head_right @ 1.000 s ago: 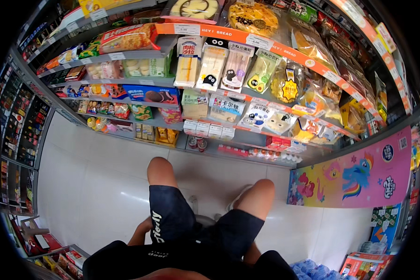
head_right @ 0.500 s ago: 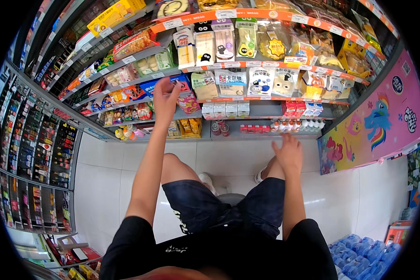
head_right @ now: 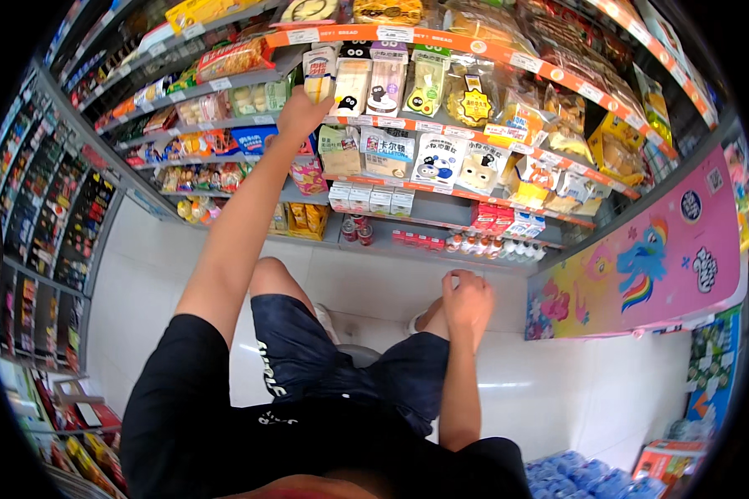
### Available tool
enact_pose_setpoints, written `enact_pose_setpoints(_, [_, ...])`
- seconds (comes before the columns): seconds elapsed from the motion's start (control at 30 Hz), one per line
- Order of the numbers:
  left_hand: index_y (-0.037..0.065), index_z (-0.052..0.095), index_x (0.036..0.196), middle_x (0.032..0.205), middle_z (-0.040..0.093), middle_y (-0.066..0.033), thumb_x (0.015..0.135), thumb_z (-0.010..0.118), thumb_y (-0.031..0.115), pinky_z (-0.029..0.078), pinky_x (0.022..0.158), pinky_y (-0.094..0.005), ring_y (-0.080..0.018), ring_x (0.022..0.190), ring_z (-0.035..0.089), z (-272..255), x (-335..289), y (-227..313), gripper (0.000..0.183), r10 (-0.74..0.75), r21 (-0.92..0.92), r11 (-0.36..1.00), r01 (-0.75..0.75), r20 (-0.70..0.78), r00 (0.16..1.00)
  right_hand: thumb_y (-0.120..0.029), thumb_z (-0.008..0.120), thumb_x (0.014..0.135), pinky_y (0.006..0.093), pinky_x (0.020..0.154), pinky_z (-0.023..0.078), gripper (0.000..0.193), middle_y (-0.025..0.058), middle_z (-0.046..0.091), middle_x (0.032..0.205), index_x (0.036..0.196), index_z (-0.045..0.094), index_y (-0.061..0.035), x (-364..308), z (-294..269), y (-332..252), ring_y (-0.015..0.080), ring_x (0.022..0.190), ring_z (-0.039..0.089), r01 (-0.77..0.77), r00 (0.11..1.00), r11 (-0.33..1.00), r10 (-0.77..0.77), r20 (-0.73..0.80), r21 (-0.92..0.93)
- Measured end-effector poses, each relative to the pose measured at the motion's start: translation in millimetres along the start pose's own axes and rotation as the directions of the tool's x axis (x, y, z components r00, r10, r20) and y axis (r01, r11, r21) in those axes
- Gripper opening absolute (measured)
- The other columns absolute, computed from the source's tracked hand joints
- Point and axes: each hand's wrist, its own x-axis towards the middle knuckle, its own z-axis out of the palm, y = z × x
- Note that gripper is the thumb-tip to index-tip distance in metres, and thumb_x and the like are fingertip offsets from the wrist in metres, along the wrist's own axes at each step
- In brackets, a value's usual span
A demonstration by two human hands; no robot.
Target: The person picks up and turns over various food and drink items from a convenience store shelf, including a red milk can, two milk cartons, a sandwich, and a bag of snacks, before returning each item to the shelf.
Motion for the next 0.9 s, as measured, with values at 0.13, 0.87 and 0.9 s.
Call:
enact_pose_setpoints(0.13, [-0.003, 0.056, 0.118, 0.11, 0.07, -0.0236, 0.078, 0.073, 0.048, 0.055, 0.085, -0.0494, -0.0398, 0.102, 0.069, -2, 3, 19, 0.067, -0.06, 0.084, 0.995, 0.061, -0.007, 0.998, -0.025, 0.068, 0.084, 0.0411, 0.093, 0.044, 0.016, 0.0089, 0.073, 0.086, 0.083, 0.074, -0.011, -3, 13, -2, 0.0306, 0.087, 0.066, 0.085, 0.995, 0.996, -0.085, -0.049, -0.012])
enact_pose_setpoints(0.87, [-0.002, 0.046, 0.143, 0.133, 0.059, -0.0108, 0.08, 0.075, 0.023, 0.046, 0.105, -0.0337, -0.02, 0.124, 0.058, 25, -189, -58, 0.074, 0.431, -0.762, 0.049, 0.645, 0.599, 0.675, -0.021, 0.062, 0.098, 0.033, 0.085, 0.052, 0.025, 0.0101, 0.072, 0.093, 0.107, 0.071, -0.0003, 47, 23, -33, 0.02, 0.09, 0.068, -0.243, 0.963, 0.687, 0.084, 0.257, 0.685])
enact_pose_setpoints(0.9, [-0.002, 0.046, 0.143, 0.133, 0.059, -0.0108, 0.08, 0.075, 0.023, 0.046, 0.105, -0.0337, -0.02, 0.124, 0.058, 38, -187, -68, 0.074, 0.435, -0.75, 0.024, 0.661, 0.604, 0.668, -0.021, 0.059, 0.101, 0.0311, 0.084, 0.052, 0.028, 0.0102, 0.071, 0.096, 0.113, 0.068, 0.0017, 62, 43, -45, 0.0178, 0.091, 0.067, -0.323, 0.94, 0.443, 0.05, 0.336, 0.836])
